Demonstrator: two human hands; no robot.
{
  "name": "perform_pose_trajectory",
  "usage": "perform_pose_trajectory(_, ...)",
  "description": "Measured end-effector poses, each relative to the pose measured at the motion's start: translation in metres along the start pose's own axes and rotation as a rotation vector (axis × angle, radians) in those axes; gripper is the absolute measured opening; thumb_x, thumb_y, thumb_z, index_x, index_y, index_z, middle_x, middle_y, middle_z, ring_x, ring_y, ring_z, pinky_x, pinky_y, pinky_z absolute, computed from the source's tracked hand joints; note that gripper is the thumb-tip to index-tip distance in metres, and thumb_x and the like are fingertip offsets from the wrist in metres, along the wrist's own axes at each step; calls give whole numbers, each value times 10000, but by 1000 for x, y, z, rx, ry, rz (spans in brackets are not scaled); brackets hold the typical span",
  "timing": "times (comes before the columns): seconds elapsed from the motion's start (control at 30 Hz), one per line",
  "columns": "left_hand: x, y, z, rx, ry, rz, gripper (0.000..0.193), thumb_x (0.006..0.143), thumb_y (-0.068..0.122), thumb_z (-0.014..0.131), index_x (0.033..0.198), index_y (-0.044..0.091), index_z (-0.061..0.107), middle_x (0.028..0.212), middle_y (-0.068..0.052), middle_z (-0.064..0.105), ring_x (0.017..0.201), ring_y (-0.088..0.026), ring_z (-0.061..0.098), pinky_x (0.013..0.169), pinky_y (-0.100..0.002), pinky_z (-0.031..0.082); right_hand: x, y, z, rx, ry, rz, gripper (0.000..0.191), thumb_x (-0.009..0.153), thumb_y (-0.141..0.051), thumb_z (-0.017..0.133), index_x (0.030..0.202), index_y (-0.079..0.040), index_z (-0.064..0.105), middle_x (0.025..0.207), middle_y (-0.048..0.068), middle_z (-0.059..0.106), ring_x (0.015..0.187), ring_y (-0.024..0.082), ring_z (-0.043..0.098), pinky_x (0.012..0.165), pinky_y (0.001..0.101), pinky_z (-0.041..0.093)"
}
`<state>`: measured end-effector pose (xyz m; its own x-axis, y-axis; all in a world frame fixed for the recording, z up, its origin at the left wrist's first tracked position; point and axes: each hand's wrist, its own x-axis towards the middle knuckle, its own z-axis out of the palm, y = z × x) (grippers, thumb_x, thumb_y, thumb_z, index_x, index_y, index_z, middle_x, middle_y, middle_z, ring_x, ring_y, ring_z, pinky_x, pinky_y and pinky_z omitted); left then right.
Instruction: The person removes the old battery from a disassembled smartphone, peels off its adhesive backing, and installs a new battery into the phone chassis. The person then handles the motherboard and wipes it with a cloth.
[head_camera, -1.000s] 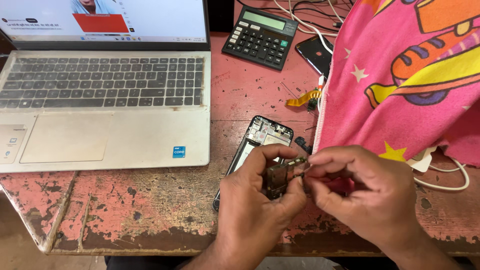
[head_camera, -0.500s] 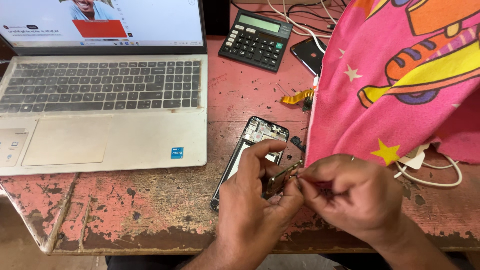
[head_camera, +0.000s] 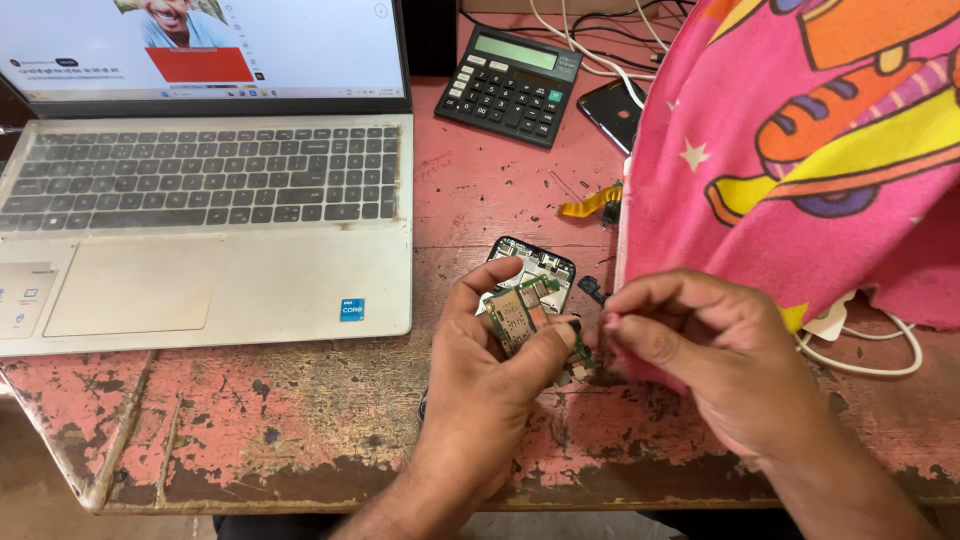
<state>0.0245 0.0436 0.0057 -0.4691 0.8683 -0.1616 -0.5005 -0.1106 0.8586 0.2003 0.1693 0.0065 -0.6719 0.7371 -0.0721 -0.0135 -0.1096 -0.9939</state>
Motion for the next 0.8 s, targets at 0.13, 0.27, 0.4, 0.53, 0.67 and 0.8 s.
perform_pose_trajectory(0.13,4,3,-2,-81,35,-81,623,828,-23,679,1388,-8,409,824,-79,720,703,-87,682,617,-202,571,-5,-25,13,-324,-135,-270,273,792,82,755,1054,5,741,1109,78,727,952,129,708,835,251,596)
perform_pose_trajectory(0.27,4,5,-2,-5,66,-95,634,848,5,722,1414,-2,436,839,-85,655,666,-101,623,553,-232,548,-8,-38,24,-605,-165,-395,191,867,47,743,1037,-33,779,1033,53,752,856,91,728,728,203,584)
perform_pose_trajectory(0.4,2,6,1,-22,30,-121,668,827,15,720,1409,12,391,889,-89,693,693,-108,654,544,-248,550,-10,-26,25,-541,-49,-353,160,878,21,741,1026,-36,721,927,23,782,834,56,720,741,194,590)
perform_pose_trajectory(0.53,-1,5,4,-91,42,-180,716,792,20,709,1427,43,380,906,-88,692,723,-110,686,580,-278,628,-11,-14,15,-484,-37,-310,127,925,-5,706,1044,-33,742,867,22,779,744,51,713,662,203,599)
perform_pose_trajectory(0.67,-2,3,3,-139,-4,-178,650,811,2,711,1375,8,388,954,-102,681,753,-126,687,596,-268,611,-9,-9,8,-301,-33,-176,144,942,19,681,1056,23,768,838,81,740,715,109,661,643,248,545)
perform_pose_trajectory(0.8,-1,1,2,-182,6,-193,637,817,-15,697,1372,6,385,953,-124,674,736,-150,685,591,-266,593,-4,-11,1,-11,-124,-109,173,931,40,655,1052,89,769,980,149,751,775,138,629,682,261,509)
